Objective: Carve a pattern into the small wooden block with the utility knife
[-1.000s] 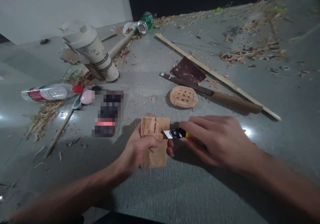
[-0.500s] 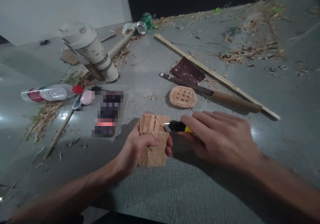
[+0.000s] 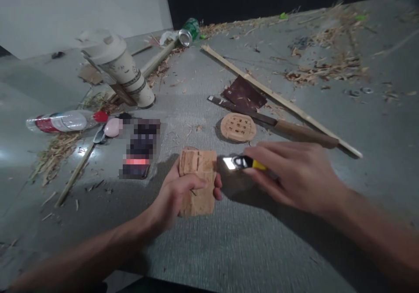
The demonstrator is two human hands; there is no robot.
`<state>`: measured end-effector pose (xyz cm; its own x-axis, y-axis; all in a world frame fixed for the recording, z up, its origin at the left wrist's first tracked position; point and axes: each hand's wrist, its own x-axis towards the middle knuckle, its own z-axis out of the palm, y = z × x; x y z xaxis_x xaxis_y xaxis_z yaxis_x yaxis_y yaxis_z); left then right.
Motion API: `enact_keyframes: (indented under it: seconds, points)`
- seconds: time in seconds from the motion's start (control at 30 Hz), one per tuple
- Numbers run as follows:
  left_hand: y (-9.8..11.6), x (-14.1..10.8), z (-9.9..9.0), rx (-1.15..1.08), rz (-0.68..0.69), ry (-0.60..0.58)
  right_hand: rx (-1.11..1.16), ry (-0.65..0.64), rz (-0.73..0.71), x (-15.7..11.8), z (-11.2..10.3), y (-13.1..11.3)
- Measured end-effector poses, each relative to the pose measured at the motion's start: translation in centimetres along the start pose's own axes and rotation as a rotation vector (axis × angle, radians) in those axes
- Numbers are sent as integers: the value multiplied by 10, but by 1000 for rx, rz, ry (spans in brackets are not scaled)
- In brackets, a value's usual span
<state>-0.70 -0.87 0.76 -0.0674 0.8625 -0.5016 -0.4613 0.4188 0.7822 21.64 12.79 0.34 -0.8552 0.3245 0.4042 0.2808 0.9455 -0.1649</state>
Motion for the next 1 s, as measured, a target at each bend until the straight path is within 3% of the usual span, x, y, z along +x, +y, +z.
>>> enact_keyframes:
  seconds: [0.23, 0.57, 0.8, 0.87, 1.0]
  points:
    - [1, -4, 6, -13, -24, 10, 101, -153, -40, 5, 5, -17]
    - [0, -4, 6, -14, -60, -19, 73, -136, -26, 5, 6, -18]
    - [1, -4, 4, 5, -41, -85, -127, 10, 27, 3, 10, -26]
    - [0, -6, 5, -6, -70, -133, -173, 52, 108, 2, 7, -18]
    - [-4, -11, 10, -59, -194, -209, -307, 180, 444, -1, -2, 14]
